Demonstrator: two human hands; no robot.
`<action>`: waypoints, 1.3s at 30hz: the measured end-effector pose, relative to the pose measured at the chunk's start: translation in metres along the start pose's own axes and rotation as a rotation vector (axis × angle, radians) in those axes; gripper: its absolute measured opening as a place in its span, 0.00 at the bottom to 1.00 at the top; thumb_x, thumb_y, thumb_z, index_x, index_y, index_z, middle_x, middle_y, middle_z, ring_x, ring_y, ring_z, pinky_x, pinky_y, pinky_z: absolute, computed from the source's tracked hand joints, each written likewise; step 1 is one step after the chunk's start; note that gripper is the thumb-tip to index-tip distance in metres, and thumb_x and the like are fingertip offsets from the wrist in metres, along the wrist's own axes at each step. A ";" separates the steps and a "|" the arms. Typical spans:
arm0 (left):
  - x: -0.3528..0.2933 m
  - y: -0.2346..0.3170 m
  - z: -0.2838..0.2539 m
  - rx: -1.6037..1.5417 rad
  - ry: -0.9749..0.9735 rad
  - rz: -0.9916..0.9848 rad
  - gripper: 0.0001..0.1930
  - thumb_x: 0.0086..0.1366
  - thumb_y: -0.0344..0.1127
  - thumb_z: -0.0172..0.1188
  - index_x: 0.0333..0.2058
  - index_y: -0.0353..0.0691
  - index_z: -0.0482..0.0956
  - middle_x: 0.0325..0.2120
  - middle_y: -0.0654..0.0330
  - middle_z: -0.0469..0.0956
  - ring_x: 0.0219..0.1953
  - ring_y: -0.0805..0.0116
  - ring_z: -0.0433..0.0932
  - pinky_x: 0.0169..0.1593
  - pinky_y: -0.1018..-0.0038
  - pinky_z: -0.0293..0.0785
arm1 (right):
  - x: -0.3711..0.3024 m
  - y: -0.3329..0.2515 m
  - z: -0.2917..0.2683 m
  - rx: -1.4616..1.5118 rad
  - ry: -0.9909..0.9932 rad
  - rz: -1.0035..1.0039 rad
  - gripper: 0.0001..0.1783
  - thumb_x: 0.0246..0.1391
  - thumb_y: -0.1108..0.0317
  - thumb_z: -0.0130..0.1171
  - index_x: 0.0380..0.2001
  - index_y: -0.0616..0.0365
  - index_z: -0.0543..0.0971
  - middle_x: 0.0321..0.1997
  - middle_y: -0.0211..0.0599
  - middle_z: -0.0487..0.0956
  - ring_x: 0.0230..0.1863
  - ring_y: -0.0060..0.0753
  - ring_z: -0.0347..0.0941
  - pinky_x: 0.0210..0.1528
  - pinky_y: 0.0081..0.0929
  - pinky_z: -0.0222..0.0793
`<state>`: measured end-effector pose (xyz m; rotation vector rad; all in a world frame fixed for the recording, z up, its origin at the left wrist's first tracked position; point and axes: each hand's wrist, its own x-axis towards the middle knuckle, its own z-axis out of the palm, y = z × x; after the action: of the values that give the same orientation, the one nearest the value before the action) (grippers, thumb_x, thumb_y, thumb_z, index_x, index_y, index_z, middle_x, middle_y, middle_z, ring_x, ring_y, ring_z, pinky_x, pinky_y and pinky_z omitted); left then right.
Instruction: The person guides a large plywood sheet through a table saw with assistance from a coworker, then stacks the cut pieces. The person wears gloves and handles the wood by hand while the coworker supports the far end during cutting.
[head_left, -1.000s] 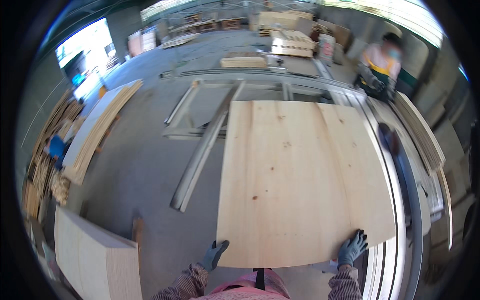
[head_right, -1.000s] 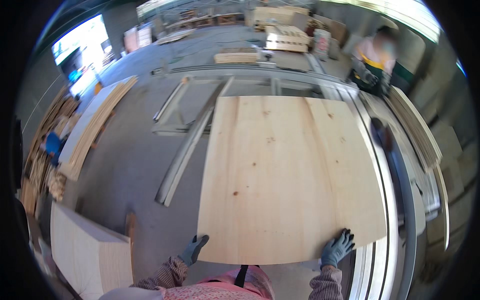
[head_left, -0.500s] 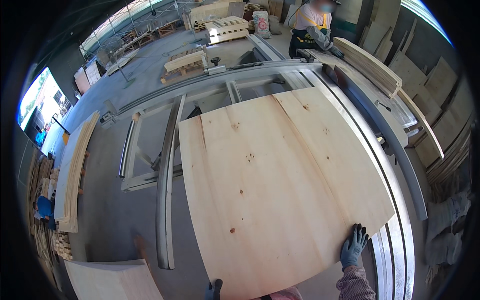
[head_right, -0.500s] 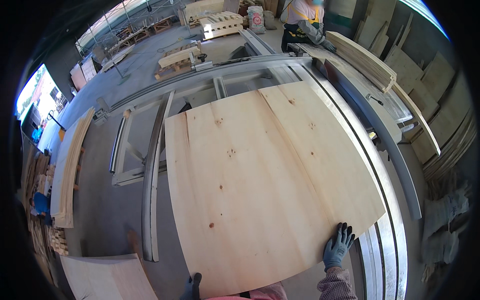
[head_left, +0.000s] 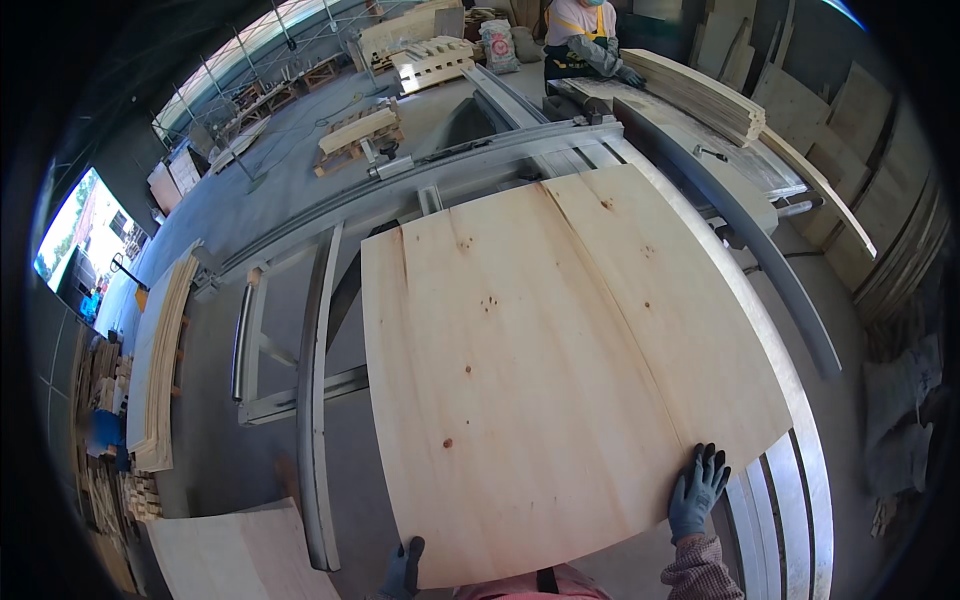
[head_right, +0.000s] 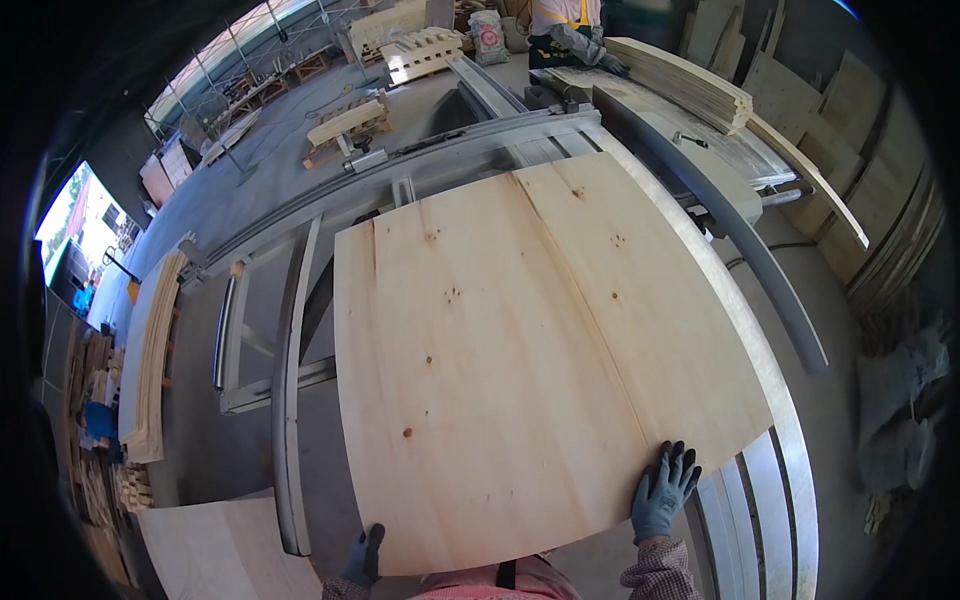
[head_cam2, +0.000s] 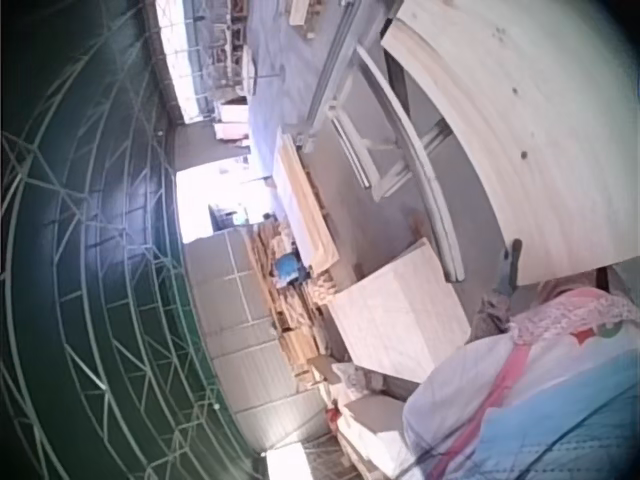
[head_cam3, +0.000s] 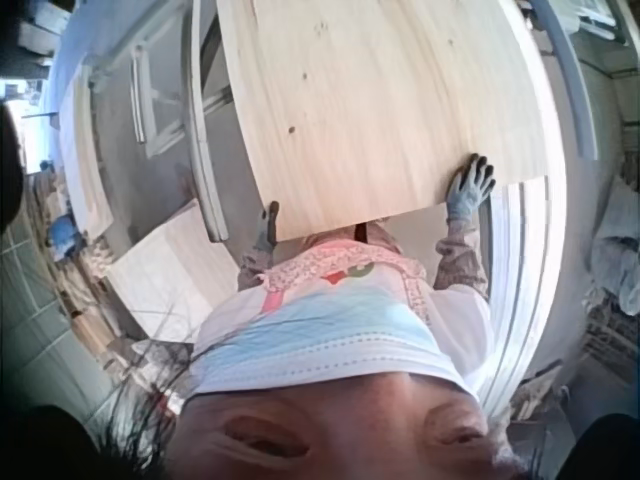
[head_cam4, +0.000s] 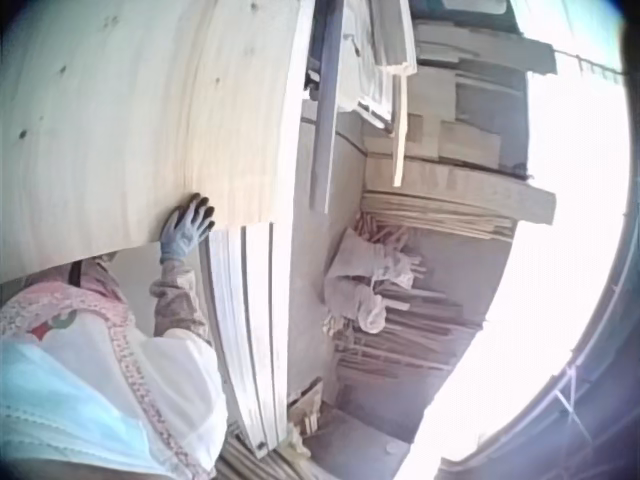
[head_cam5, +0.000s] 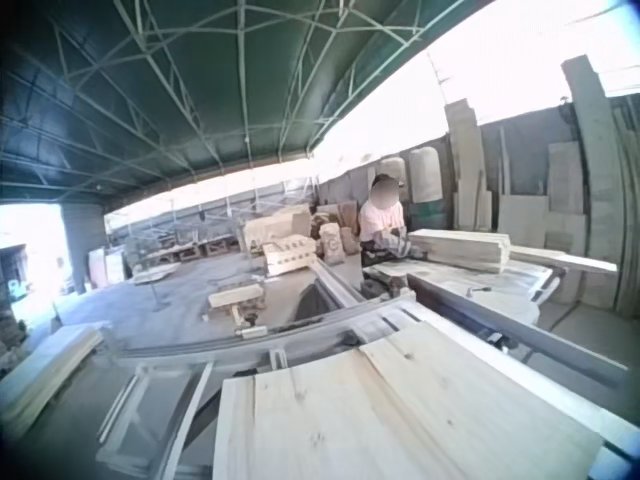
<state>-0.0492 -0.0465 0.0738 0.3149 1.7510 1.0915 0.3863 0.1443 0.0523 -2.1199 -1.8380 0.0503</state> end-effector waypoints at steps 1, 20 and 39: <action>-0.001 0.009 0.011 -0.024 0.006 -0.015 0.31 0.62 0.51 0.56 0.53 0.31 0.62 0.45 0.53 0.71 0.44 0.63 0.73 0.45 0.67 0.73 | 0.008 0.006 0.001 -0.044 0.009 0.000 0.33 0.49 0.65 0.49 0.61 0.53 0.60 0.68 0.44 0.54 0.70 0.49 0.42 0.69 0.49 0.31; 0.048 0.017 0.124 0.253 -0.032 0.154 0.27 0.63 0.49 0.55 0.51 0.32 0.65 0.45 0.52 0.73 0.45 0.63 0.73 0.45 0.67 0.72 | 0.122 0.081 -0.015 -0.043 0.010 0.111 0.32 0.51 0.66 0.49 0.61 0.54 0.60 0.68 0.41 0.55 0.69 0.45 0.44 0.69 0.45 0.33; 0.051 0.062 0.161 0.123 -0.031 0.074 0.27 0.62 0.49 0.55 0.48 0.28 0.68 0.40 0.50 0.75 0.37 0.61 0.77 0.38 0.68 0.76 | 0.129 0.015 0.001 0.029 -0.003 0.014 0.29 0.52 0.61 0.49 0.59 0.52 0.65 0.67 0.38 0.57 0.69 0.44 0.45 0.69 0.49 0.29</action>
<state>0.0472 0.1056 0.0777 0.4735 1.7944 1.0281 0.4222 0.2674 0.0716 -2.1138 -1.8133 0.0826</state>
